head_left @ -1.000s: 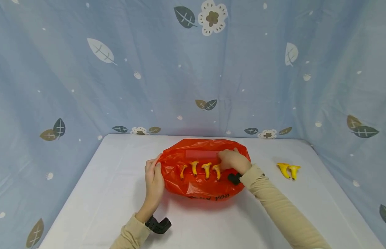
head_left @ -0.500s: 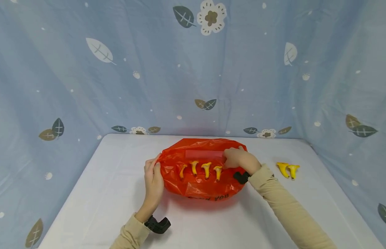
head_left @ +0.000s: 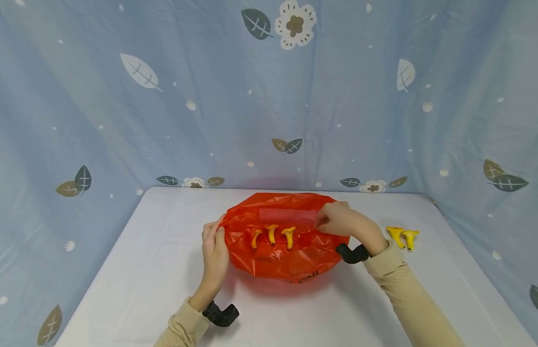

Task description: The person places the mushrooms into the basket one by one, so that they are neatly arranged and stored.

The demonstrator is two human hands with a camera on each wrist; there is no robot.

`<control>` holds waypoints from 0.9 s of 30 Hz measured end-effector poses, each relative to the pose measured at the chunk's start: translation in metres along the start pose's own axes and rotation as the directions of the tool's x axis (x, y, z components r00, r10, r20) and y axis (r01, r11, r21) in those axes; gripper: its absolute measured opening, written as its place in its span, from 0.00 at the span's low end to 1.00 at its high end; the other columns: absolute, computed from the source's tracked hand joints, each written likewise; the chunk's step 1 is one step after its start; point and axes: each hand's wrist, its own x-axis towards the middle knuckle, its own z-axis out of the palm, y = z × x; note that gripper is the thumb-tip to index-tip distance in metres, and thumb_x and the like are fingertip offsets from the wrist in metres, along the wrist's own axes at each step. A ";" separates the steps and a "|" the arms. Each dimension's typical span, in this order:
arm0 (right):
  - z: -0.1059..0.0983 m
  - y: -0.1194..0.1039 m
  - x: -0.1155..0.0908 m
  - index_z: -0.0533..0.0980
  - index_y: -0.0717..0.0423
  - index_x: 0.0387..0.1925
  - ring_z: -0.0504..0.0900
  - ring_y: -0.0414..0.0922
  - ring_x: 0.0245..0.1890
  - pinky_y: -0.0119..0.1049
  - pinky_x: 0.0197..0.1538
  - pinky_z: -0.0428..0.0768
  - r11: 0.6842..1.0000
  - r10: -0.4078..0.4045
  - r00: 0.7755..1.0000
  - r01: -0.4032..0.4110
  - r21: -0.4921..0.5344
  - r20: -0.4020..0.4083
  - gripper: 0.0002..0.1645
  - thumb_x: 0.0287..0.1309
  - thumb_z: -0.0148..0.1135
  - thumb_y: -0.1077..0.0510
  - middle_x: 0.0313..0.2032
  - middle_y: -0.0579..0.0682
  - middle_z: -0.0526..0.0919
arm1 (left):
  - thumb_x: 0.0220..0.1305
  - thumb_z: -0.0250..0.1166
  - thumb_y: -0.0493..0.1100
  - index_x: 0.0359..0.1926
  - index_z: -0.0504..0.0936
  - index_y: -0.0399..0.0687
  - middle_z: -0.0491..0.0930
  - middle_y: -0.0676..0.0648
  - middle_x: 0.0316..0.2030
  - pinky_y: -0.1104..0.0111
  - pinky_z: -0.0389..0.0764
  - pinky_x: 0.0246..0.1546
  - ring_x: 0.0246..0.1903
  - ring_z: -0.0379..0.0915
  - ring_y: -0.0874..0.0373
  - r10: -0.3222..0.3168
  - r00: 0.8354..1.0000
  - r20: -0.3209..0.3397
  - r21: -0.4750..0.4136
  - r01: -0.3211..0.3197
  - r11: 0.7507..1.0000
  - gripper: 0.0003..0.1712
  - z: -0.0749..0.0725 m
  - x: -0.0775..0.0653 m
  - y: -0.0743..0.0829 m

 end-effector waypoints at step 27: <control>0.045 0.031 -0.051 0.84 0.50 0.23 0.77 0.46 0.34 0.65 0.68 0.54 0.970 -0.032 0.801 0.169 0.174 -0.598 0.11 0.61 0.67 0.61 0.28 0.44 0.76 | 0.78 0.44 0.38 0.69 0.69 0.39 0.66 0.44 0.51 0.80 0.71 0.49 0.54 0.62 0.56 0.026 0.998 0.048 0.024 -0.027 0.999 0.24 0.001 -0.002 0.004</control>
